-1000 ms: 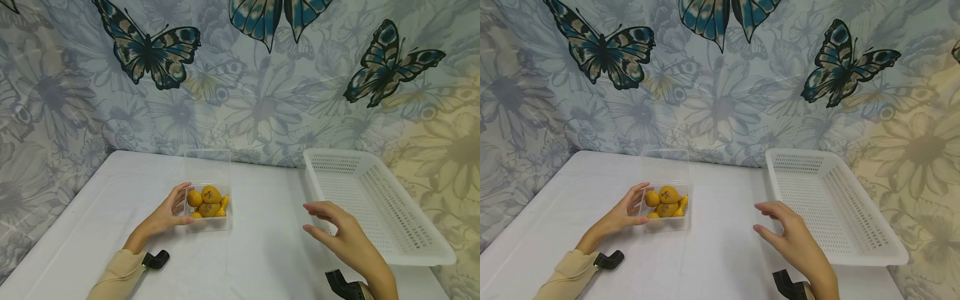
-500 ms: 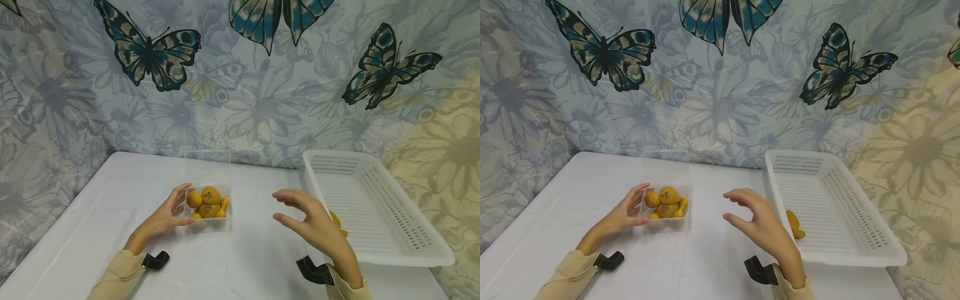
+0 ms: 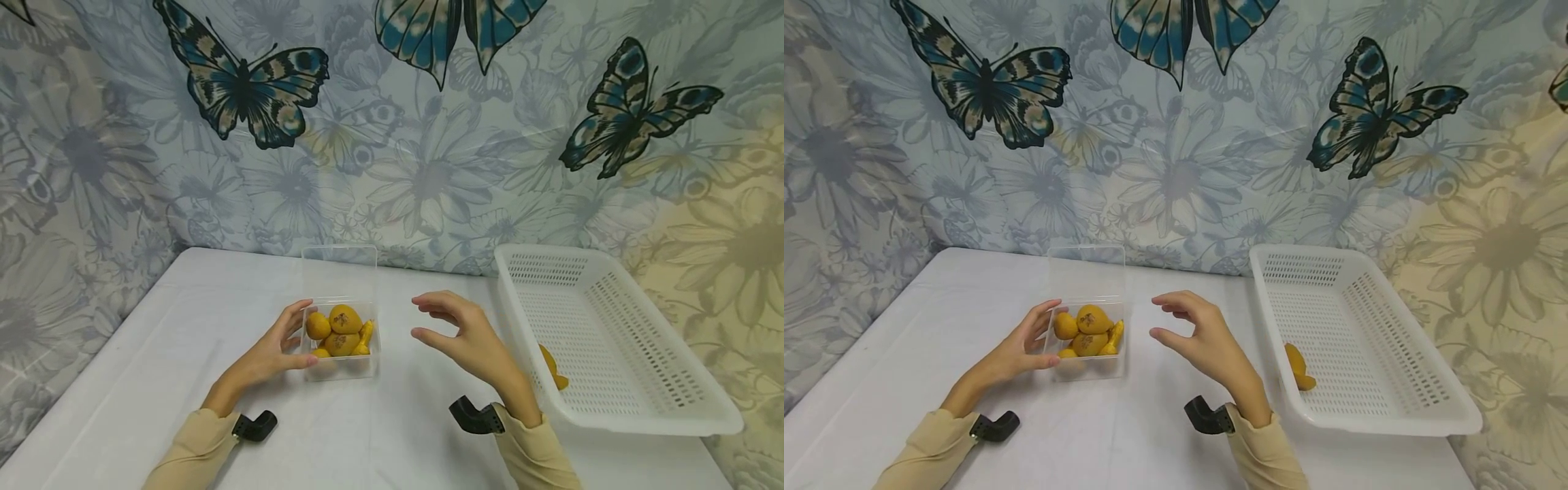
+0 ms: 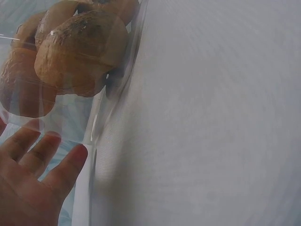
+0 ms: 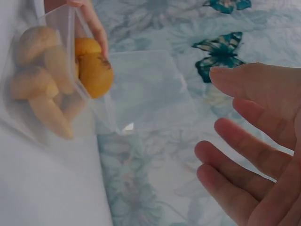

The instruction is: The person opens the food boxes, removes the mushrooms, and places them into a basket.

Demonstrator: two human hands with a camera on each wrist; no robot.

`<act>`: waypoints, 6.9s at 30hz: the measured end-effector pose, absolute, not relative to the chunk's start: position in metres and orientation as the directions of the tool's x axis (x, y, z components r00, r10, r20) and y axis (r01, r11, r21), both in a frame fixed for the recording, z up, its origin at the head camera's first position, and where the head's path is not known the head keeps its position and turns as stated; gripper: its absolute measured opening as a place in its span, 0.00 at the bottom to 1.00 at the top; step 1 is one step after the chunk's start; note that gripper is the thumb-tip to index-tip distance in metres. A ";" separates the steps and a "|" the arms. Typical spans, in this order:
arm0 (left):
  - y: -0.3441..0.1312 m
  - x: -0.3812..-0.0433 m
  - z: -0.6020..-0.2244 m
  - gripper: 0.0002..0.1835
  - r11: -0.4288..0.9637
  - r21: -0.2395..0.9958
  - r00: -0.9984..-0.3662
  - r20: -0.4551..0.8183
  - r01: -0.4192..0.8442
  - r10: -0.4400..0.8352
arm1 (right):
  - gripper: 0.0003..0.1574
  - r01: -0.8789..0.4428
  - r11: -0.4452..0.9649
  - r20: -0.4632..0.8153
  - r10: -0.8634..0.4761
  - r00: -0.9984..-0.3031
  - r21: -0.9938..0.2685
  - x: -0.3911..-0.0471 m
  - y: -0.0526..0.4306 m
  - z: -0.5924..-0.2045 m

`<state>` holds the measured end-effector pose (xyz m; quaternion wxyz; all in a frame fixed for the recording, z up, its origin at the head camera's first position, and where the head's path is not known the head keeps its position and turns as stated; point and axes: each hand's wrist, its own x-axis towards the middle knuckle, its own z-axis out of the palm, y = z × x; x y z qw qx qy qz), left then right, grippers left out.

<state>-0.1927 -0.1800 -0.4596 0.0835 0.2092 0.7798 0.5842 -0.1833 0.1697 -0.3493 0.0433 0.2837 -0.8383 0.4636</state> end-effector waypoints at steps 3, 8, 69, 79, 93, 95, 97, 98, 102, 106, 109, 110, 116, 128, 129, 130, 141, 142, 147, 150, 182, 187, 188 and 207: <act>-0.180 -0.192 -0.459 0.51 0.222 0.947 -0.896 0.120 0.233 0.427 | 0.27 -0.511 0.398 0.328 -0.442 -0.835 -0.762 -0.189 0.163 -0.354; -0.179 -0.192 -0.459 0.51 0.222 0.946 -0.897 0.123 0.235 0.425 | 0.27 -0.502 0.392 0.311 -0.456 -0.834 -0.771 -0.201 0.152 -0.363; -0.181 -0.193 -0.460 0.50 0.227 0.940 -0.892 0.140 0.256 0.429 | 0.28 -0.586 0.450 0.279 -0.579 -0.766 -0.674 -0.223 0.079 -0.392; -0.180 -0.193 -0.460 0.50 0.226 0.940 -0.894 0.142 0.257 0.424 | 0.28 -0.556 0.393 0.301 -0.545 -0.782 -0.732 -0.216 0.095 -0.383; -0.179 -0.193 -0.462 0.50 0.228 0.934 -0.891 0.158 0.275 0.426 | 0.32 -0.560 0.363 0.396 -0.435 -0.809 -0.745 -0.202 0.130 -0.374; -0.179 -0.193 -0.461 0.50 0.227 0.934 -0.891 0.158 0.274 0.426 | 0.32 -0.570 0.367 0.414 -0.422 -0.806 -0.735 -0.200 0.135 -0.373; -0.179 -0.193 -0.461 0.50 0.227 0.934 -0.891 0.159 0.275 0.425 | 0.32 -0.580 0.367 0.434 -0.410 -0.803 -0.727 -0.198 0.140 -0.372; -0.179 -0.193 -0.461 0.50 0.226 0.935 -0.891 0.159 0.274 0.425 | 0.32 -0.584 0.368 0.443 -0.402 -0.801 -0.723 -0.198 0.143 -0.371; -0.179 -0.193 -0.462 0.50 0.230 0.933 -0.891 0.161 0.278 0.424 | 0.32 -0.582 0.380 0.465 -0.360 -0.809 -0.719 -0.192 0.157 -0.367; -0.179 -0.193 -0.463 0.50 0.237 0.932 -0.894 0.156 0.274 0.421 | 0.33 -0.572 0.410 0.476 -0.318 -0.820 -0.710 -0.188 0.171 -0.364; -0.179 -0.193 -0.463 0.50 0.238 0.932 -0.895 0.156 0.273 0.419 | 0.33 -0.571 0.428 0.487 -0.298 -0.821 -0.700 -0.186 0.181 -0.363; -0.179 -0.193 -0.463 0.50 0.237 0.932 -0.895 0.156 0.273 0.418 | 0.33 -0.572 0.431 0.492 -0.292 -0.820 -0.697 -0.186 0.184 -0.362; -0.179 -0.193 -0.464 0.50 0.237 0.930 -0.891 0.161 0.281 0.425 | 0.34 -0.605 0.473 0.552 -0.264 -0.791 -0.641 -0.180 0.205 -0.355; -0.179 -0.193 -0.463 0.50 0.236 0.932 -0.893 0.156 0.275 0.423 | 0.36 -0.533 0.562 0.551 -0.157 -0.820 -0.633 -0.167 0.256 -0.348; -0.179 -0.193 -0.463 0.50 0.235 0.932 -0.892 0.157 0.275 0.423 | 0.36 -0.528 0.571 0.551 -0.153 -0.820 -0.628 -0.166 0.260 -0.348; -0.179 -0.194 -0.463 0.50 0.236 0.931 -0.892 0.158 0.277 0.424 | 0.36 -0.525 0.579 0.552 -0.150 -0.820 -0.623 -0.165 0.264 -0.349; -0.179 -0.193 -0.463 0.50 0.233 0.938 -0.895 0.142 0.258 0.423 | 0.39 -0.505 0.597 0.569 -0.097 -0.817 -0.623 -0.155 0.305 -0.356; -0.180 -0.193 -0.464 0.50 0.233 0.937 -0.894 0.142 0.260 0.425 | 0.39 -0.502 0.600 0.573 -0.087 -0.815 -0.623 -0.155 0.309 -0.357; -0.180 -0.194 -0.464 0.50 0.234 0.936 -0.893 0.146 0.264 0.427 | 0.39 -0.474 0.634 0.566 -0.069 -0.822 -0.611 -0.152 0.326 -0.364; -0.180 -0.194 -0.463 0.50 0.233 0.936 -0.893 0.144 0.262 0.426 | 0.38 -0.458 0.655 0.545 -0.084 -0.834 -0.601 -0.149 0.336 -0.370; -0.181 -0.195 -0.462 0.50 0.223 0.939 -0.891 0.145 0.261 0.430 | 0.32 -0.337 0.824 0.403 -0.146 -0.903 -0.455 -0.141 0.359 -0.379; -0.181 -0.195 -0.462 0.50 0.219 0.940 -0.890 0.146 0.261 0.432 | 0.30 -0.343 0.813 0.405 -0.147 -0.903 -0.470 -0.137 0.349 -0.374; -0.181 -0.195 -0.463 0.50 0.218 0.940 -0.890 0.147 0.261 0.432 | 0.30 -0.350 0.809 0.412 -0.149 -0.899 -0.472 -0.136 0.347 -0.373; -0.182 -0.195 -0.464 0.50 0.221 0.939 -0.889 0.146 0.262 0.433 | 0.30 -0.555 0.678 0.527 -0.281 -0.802 -0.483 -0.136 0.282 -0.359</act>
